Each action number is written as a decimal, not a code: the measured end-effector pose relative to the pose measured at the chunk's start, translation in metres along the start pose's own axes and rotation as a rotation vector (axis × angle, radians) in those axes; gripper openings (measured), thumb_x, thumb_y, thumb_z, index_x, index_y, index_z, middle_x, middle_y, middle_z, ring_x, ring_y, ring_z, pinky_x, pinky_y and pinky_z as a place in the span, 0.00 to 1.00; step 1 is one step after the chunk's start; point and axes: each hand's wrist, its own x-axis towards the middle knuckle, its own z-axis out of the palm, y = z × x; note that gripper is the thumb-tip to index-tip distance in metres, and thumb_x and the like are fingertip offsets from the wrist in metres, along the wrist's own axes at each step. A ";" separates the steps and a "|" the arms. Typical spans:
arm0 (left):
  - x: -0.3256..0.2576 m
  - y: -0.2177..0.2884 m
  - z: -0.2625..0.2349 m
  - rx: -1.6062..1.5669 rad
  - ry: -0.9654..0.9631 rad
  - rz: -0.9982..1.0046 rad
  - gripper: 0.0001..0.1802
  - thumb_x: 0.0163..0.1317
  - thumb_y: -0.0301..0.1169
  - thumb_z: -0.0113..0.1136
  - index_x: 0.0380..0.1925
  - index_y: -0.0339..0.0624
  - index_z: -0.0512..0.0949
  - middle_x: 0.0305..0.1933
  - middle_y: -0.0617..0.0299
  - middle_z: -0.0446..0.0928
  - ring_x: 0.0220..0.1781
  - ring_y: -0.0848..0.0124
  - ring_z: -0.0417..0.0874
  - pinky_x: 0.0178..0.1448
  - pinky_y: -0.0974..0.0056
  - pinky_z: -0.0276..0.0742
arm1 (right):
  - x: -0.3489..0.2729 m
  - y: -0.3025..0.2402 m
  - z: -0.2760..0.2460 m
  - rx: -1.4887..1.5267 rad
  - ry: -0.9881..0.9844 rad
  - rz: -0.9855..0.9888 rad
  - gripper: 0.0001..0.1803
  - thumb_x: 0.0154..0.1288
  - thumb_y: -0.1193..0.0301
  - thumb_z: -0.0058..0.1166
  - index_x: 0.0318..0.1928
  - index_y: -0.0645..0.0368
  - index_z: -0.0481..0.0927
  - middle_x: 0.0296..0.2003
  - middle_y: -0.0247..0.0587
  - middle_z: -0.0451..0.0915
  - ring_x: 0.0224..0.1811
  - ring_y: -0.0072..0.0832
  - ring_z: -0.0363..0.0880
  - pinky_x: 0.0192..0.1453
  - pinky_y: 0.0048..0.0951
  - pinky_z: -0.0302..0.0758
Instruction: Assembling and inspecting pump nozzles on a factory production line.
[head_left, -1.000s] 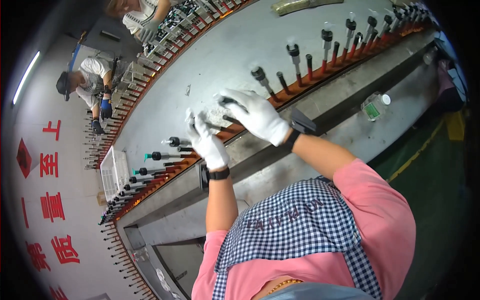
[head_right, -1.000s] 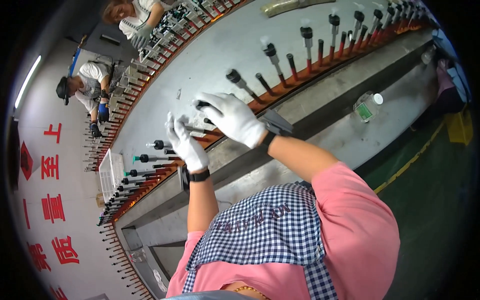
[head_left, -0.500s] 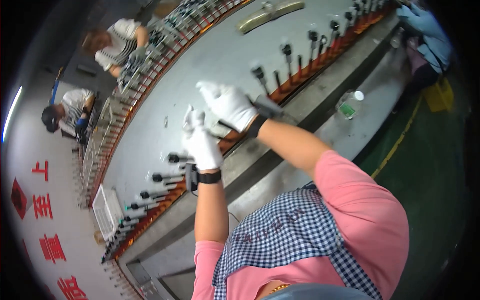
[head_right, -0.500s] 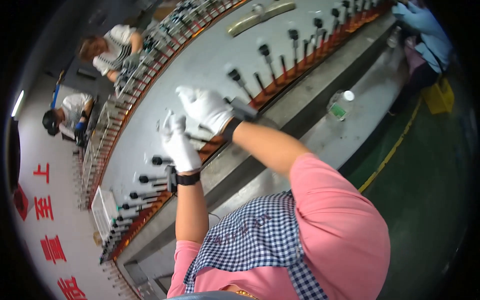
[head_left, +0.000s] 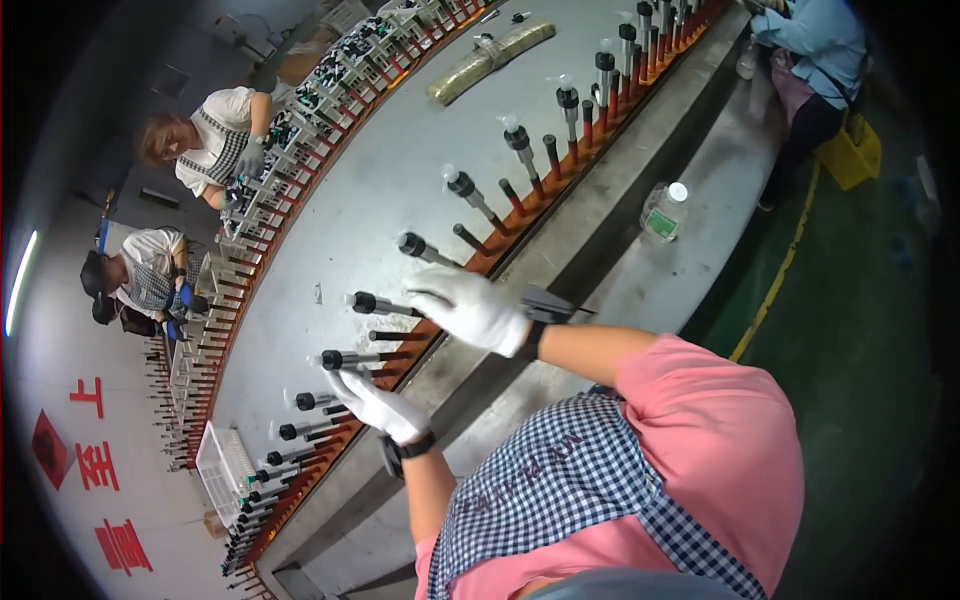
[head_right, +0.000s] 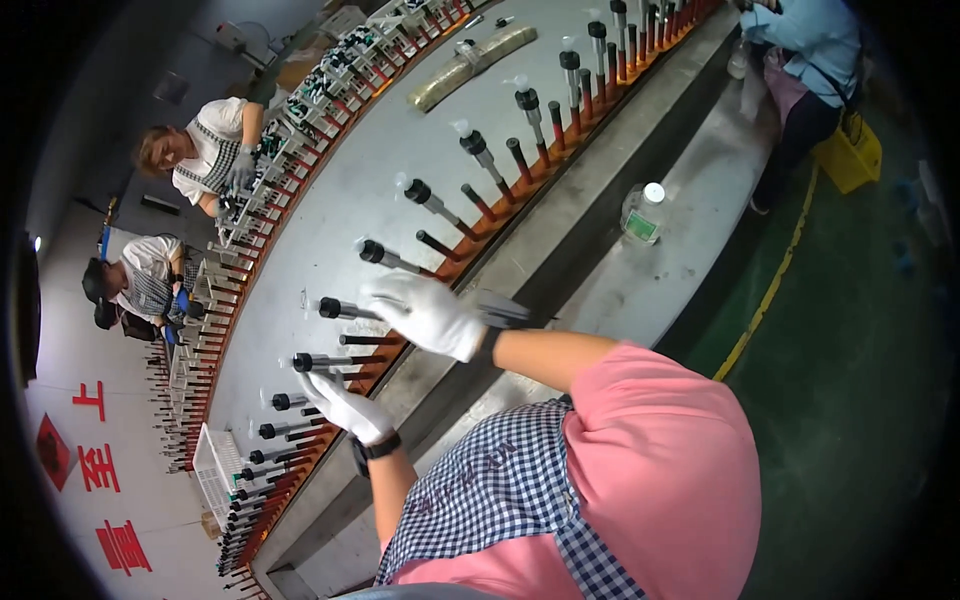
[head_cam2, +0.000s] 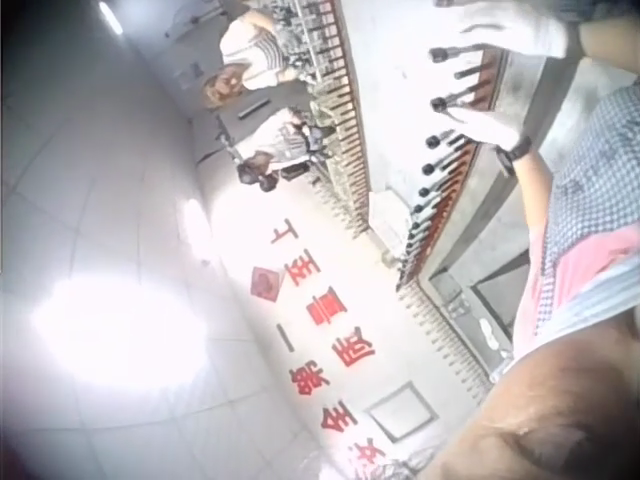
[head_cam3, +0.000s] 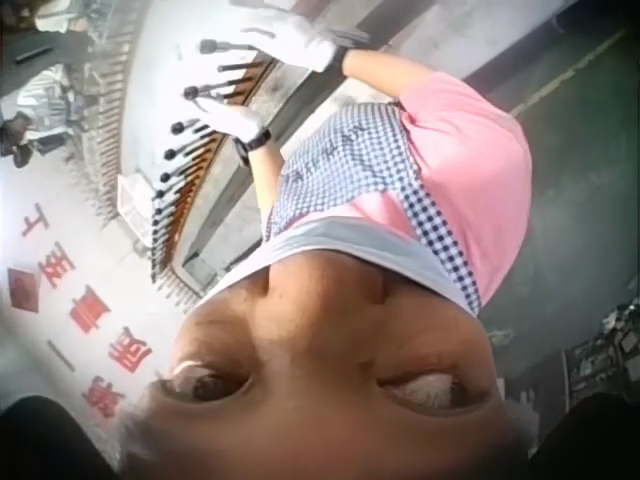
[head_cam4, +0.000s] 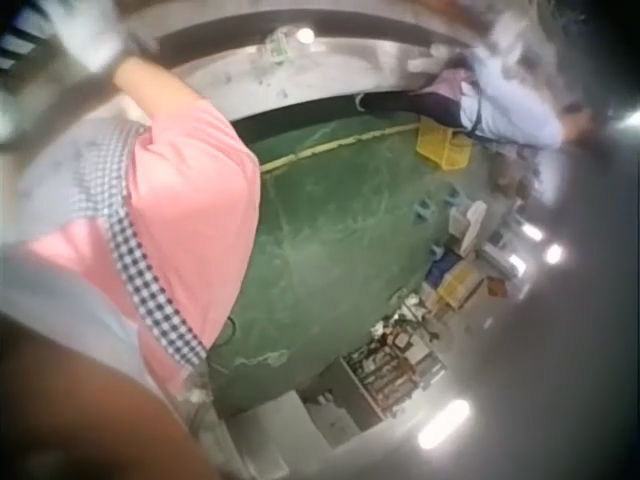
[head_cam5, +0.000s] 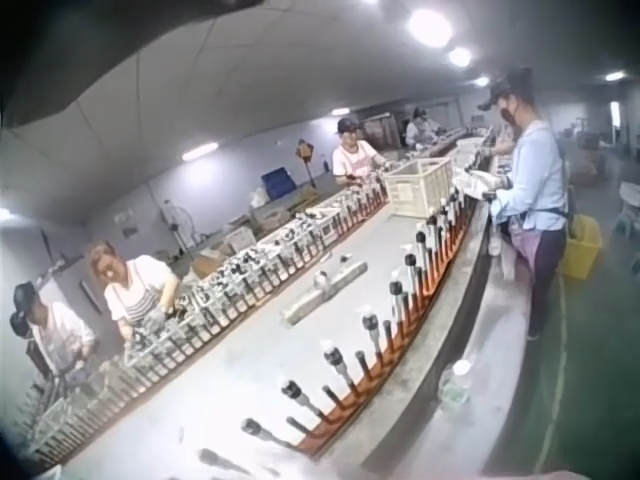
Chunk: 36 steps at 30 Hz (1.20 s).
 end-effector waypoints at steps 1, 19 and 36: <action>-0.014 -0.013 -0.008 -0.088 -0.023 -0.094 0.30 0.79 0.41 0.46 0.72 0.33 0.60 0.71 0.40 0.66 0.73 0.51 0.69 0.76 0.54 0.65 | -0.001 0.001 -0.018 0.027 0.097 -0.059 0.27 0.65 0.72 0.65 0.63 0.60 0.74 0.54 0.51 0.81 0.56 0.44 0.81 0.62 0.36 0.78; 0.018 0.055 0.207 -0.183 -0.106 -0.108 0.13 0.75 0.39 0.57 0.38 0.41 0.80 0.22 0.71 0.72 0.21 0.82 0.69 0.26 0.74 0.65 | 0.131 0.027 -0.086 -0.172 -0.013 0.120 0.08 0.66 0.61 0.59 0.42 0.47 0.85 0.32 0.40 0.86 0.33 0.39 0.86 0.36 0.34 0.81; -0.125 0.069 0.241 -0.090 -0.182 -0.298 0.28 0.78 0.32 0.48 0.73 0.32 0.59 0.71 0.43 0.67 0.74 0.58 0.69 0.75 0.54 0.65 | 0.087 0.055 -0.289 -0.339 0.199 0.090 0.33 0.60 0.72 0.68 0.66 0.59 0.71 0.51 0.51 0.81 0.50 0.42 0.82 0.57 0.37 0.78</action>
